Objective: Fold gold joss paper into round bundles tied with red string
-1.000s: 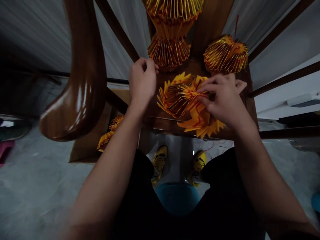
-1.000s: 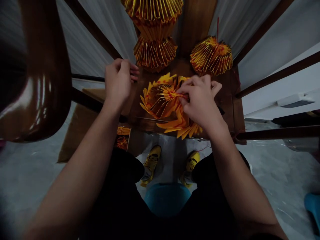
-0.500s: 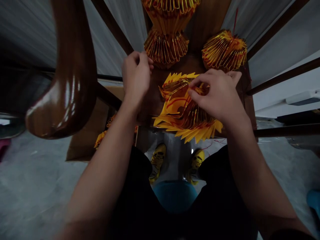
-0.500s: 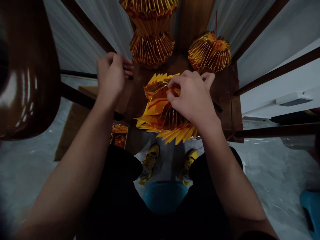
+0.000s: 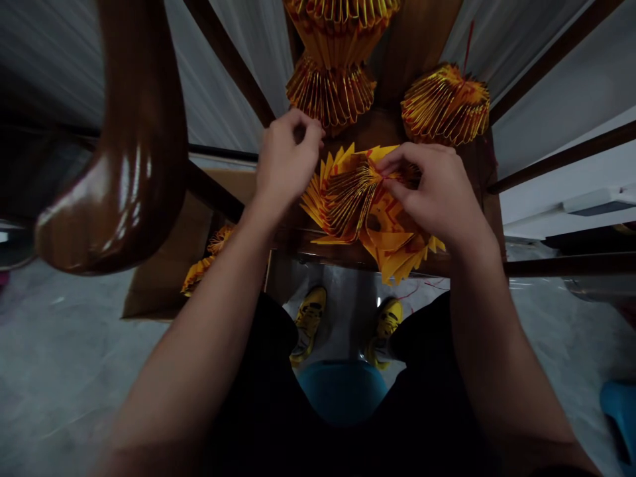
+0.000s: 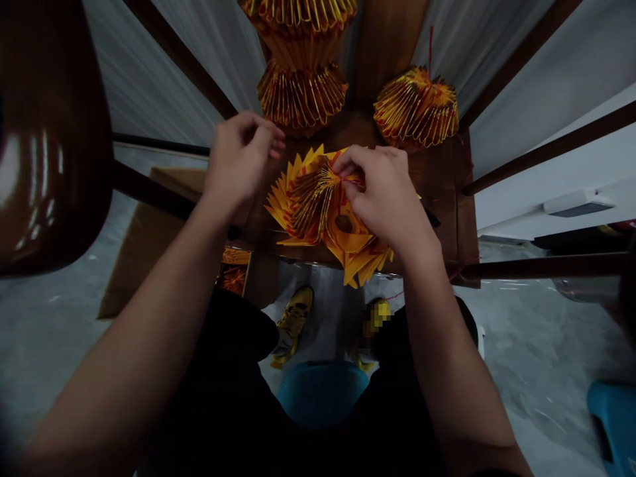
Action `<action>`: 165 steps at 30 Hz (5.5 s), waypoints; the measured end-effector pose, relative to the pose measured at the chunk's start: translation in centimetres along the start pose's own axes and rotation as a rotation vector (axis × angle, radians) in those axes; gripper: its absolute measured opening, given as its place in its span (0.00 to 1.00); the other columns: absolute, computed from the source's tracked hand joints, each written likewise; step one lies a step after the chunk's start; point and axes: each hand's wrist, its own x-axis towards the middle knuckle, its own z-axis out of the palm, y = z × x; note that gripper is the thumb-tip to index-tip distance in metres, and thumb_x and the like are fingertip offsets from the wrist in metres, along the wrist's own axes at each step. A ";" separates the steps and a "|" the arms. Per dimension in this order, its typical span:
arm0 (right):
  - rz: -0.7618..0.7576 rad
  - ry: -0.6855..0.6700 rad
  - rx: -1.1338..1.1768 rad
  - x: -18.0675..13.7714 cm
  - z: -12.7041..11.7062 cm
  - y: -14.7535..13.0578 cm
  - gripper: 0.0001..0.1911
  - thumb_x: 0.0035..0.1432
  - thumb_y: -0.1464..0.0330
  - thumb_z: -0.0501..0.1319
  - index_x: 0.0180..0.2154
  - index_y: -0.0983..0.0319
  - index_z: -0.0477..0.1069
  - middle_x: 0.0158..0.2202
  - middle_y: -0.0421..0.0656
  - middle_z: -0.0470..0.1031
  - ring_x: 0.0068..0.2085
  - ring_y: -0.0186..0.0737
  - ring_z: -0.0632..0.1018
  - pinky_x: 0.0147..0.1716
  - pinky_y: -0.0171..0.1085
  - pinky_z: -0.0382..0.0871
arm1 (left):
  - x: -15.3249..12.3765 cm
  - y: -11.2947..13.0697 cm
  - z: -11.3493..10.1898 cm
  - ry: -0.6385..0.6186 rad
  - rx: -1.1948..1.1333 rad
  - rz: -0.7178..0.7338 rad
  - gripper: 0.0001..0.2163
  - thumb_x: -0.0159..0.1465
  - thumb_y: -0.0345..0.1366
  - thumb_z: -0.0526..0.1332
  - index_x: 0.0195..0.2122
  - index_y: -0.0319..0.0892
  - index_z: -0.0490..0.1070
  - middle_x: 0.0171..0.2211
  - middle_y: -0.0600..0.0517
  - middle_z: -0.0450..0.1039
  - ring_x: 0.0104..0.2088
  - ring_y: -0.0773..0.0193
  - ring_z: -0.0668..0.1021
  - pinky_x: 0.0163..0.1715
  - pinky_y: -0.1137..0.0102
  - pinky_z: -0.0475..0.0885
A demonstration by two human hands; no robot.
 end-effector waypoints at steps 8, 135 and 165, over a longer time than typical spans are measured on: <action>0.036 0.054 0.071 1.0 0.4 1.3 0.11 0.61 0.75 0.65 0.41 0.54 0.81 0.43 0.41 0.87 0.47 0.51 0.85 0.55 0.53 0.75 | -6.6 6.6 -0.4 -0.335 0.088 0.374 0.06 0.72 0.32 0.62 0.46 0.44 0.78 0.30 0.55 0.79 0.30 0.60 0.81 0.33 0.67 0.70; -0.088 0.066 -0.136 -0.7 -1.5 2.2 0.11 0.72 0.62 0.62 0.37 0.50 0.82 0.44 0.42 0.86 0.53 0.60 0.76 0.60 0.74 0.55 | -6.3 5.3 2.9 -0.181 0.172 0.334 0.24 0.72 0.41 0.68 0.66 0.43 0.67 0.67 0.41 0.72 0.66 0.41 0.73 0.62 0.52 0.67; -0.030 0.046 -0.122 -0.7 -1.6 2.6 0.19 0.74 0.48 0.54 0.45 0.48 0.80 0.47 0.48 0.82 0.58 0.65 0.70 0.63 0.73 0.53 | -6.6 3.3 1.8 -0.281 0.193 0.316 0.51 0.57 0.43 0.80 0.76 0.49 0.50 0.76 0.35 0.56 0.71 0.30 0.64 0.67 0.38 0.64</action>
